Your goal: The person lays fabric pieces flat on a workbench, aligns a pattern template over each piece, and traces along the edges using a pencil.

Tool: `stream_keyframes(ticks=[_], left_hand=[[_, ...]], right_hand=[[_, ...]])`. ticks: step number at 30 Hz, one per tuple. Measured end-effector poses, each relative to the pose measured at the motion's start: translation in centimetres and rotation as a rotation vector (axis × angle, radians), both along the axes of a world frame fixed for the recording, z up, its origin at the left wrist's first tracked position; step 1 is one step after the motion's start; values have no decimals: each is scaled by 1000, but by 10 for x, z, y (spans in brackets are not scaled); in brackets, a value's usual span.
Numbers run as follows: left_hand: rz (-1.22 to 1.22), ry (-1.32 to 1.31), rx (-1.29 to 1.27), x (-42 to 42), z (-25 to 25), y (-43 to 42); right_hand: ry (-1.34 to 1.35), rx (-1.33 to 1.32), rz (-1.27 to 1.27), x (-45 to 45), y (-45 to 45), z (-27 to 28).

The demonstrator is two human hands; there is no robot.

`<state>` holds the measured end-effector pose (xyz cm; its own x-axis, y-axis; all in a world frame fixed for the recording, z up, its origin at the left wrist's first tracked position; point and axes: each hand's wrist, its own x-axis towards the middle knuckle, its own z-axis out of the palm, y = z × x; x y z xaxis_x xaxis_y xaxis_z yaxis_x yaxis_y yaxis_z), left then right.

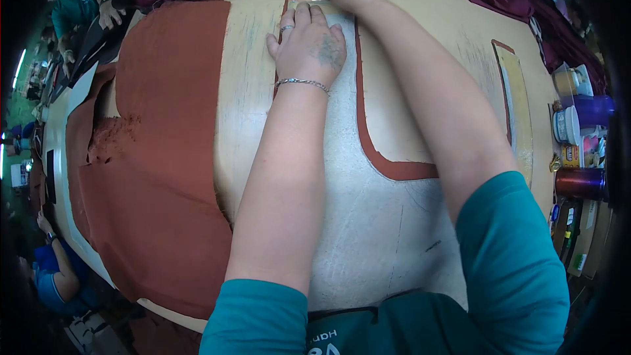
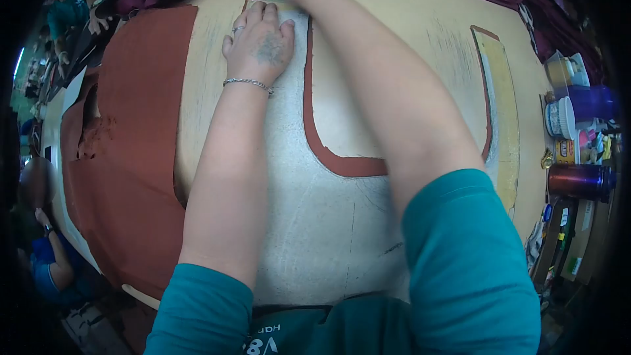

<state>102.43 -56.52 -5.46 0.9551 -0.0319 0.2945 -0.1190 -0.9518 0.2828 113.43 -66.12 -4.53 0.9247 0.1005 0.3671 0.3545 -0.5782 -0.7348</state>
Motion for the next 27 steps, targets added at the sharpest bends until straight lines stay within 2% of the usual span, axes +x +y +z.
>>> stream_keyframes(ticks=[2,5,6,9,12,15,16,17,19,22,25,27], left_hand=[[14,4,18,2,2,1],[18,70,9,-2,5,-4],[15,87,4,-3,6,-4],[5,115,-13,-2,13,0],[9,109,-49,-4,12,0],[19,125,-42,-2,13,-2],[5,148,-55,-3,14,-4],[-6,163,-66,-4,16,-2],[-15,163,-66,-4,17,1],[-18,124,-39,-3,15,2],[-28,124,-9,-7,13,-5],[-27,123,-2,-5,13,-3]], right_hand=[[194,79,-2,-6,-32,6],[26,-44,-77,-12,-27,9],[-79,-111,-29,4,-14,-2],[-198,-17,23,5,18,-6],[132,11,-20,-13,-25,14],[135,-8,-49,-20,-23,19],[13,-141,-102,1,-9,-1],[94,-64,-36,-2,7,0],[-15,-147,-39,-9,10,5],[142,217,-139,-18,-45,-7],[85,589,-178,-50,-63,-11],[19,543,-152,-50,-58,-16]])
